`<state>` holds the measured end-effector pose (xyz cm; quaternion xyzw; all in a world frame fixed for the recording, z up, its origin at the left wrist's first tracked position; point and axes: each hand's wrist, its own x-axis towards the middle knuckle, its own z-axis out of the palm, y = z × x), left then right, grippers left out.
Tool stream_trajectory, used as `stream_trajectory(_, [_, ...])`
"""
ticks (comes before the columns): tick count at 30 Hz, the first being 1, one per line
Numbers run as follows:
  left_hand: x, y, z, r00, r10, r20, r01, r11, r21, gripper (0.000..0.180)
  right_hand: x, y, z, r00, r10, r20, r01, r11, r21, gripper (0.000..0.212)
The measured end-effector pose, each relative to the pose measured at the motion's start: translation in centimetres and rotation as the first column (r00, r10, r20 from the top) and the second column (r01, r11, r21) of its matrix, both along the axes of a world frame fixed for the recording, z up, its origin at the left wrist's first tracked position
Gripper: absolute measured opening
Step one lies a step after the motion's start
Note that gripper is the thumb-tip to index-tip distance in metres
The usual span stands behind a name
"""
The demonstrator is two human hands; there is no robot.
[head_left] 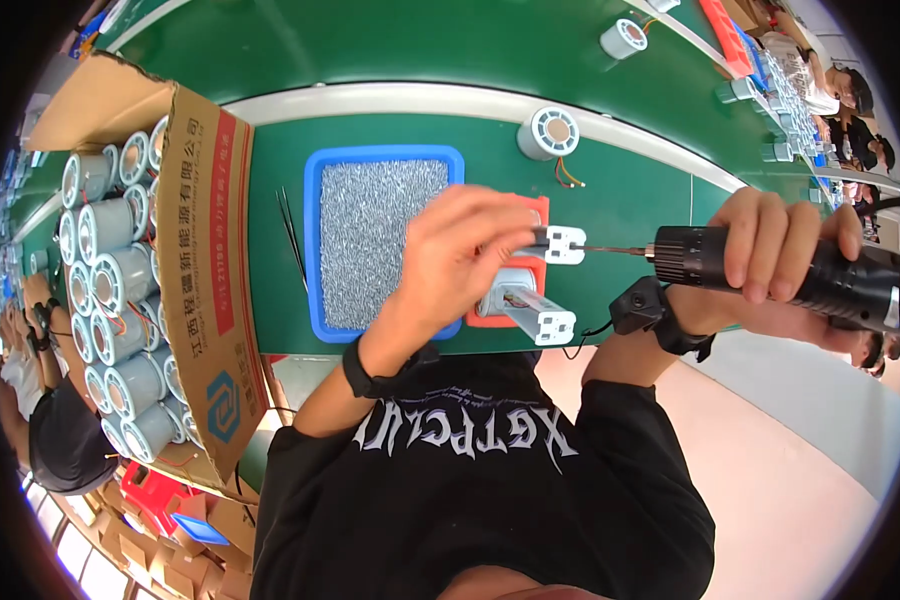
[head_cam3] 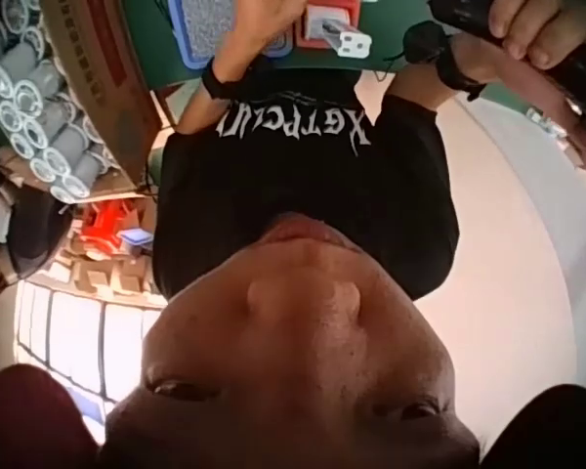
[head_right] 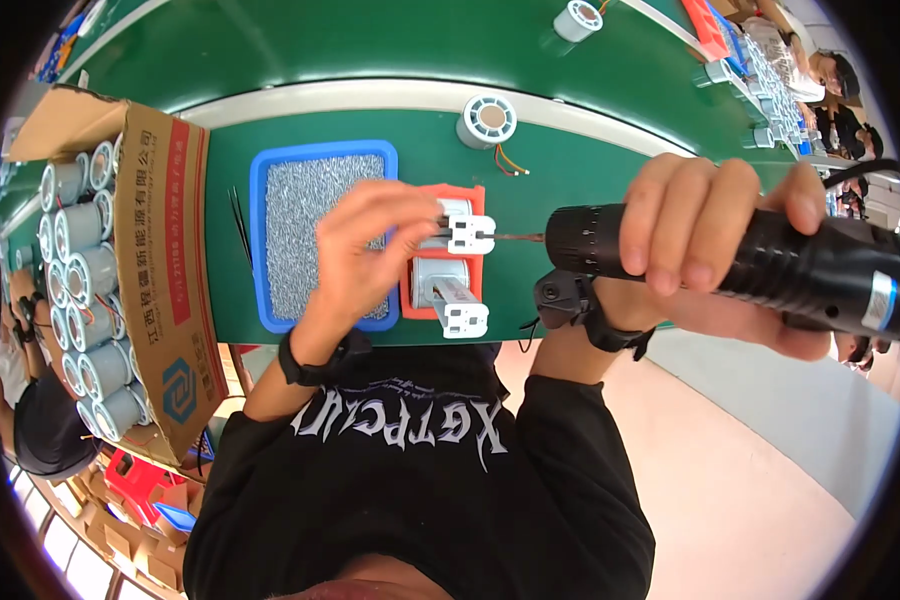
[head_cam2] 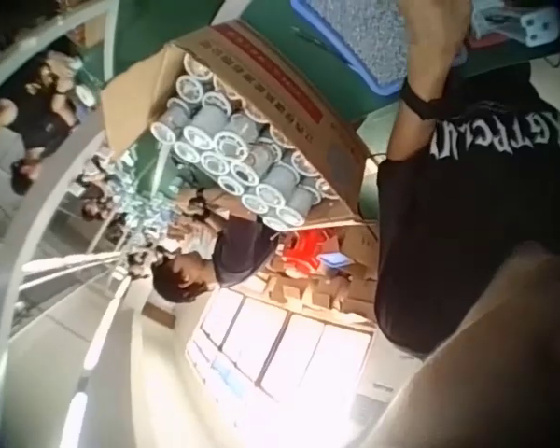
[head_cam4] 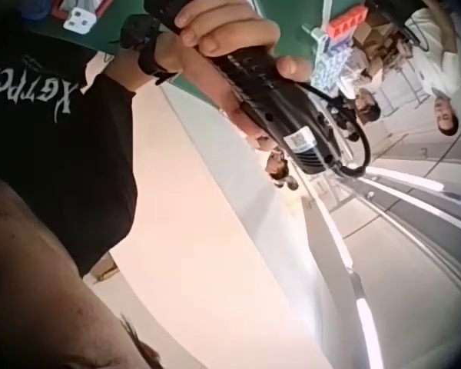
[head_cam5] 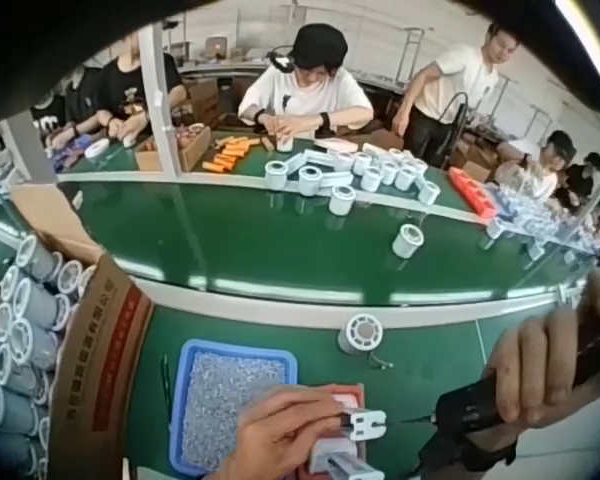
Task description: The person assembles fan components by placing motors into a red mold, fitting plastic housings over them, and driving screws with a power screwdriver. They repeatedly pick up motors and housings from the table, align the parts by hand, and retrieve small screws from a blue tray.
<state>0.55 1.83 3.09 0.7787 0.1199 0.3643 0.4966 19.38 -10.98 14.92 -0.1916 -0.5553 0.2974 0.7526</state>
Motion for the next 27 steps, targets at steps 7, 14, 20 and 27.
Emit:
stream_trajectory(7, [7.9,14.5,9.2,0.846,0.352,-0.401,-0.114,0.853,0.509,0.039,1.9,-0.4,-0.6,0.978,0.099,-0.184,-0.07,0.984,0.161,0.053])
stream_trajectory(14, [25.5,24.8,1.9,0.84,0.241,-0.486,0.188,0.711,0.677,0.04,2.4,2.9,-1.5,0.886,0.417,-0.202,-0.347,0.887,0.305,0.041])
stream_trajectory(20, [30.6,22.9,-2.1,0.861,0.315,-0.398,0.19,0.527,0.828,0.05,3.4,3.0,-1.4,0.88,0.455,-0.138,-0.415,0.876,0.245,0.038])
stream_trajectory(27, [33.6,24.5,-5.5,0.701,0.441,-0.56,0.375,0.44,0.816,0.089,4.1,1.8,-2.6,0.874,0.429,-0.227,-0.369,0.892,0.263,0.037])
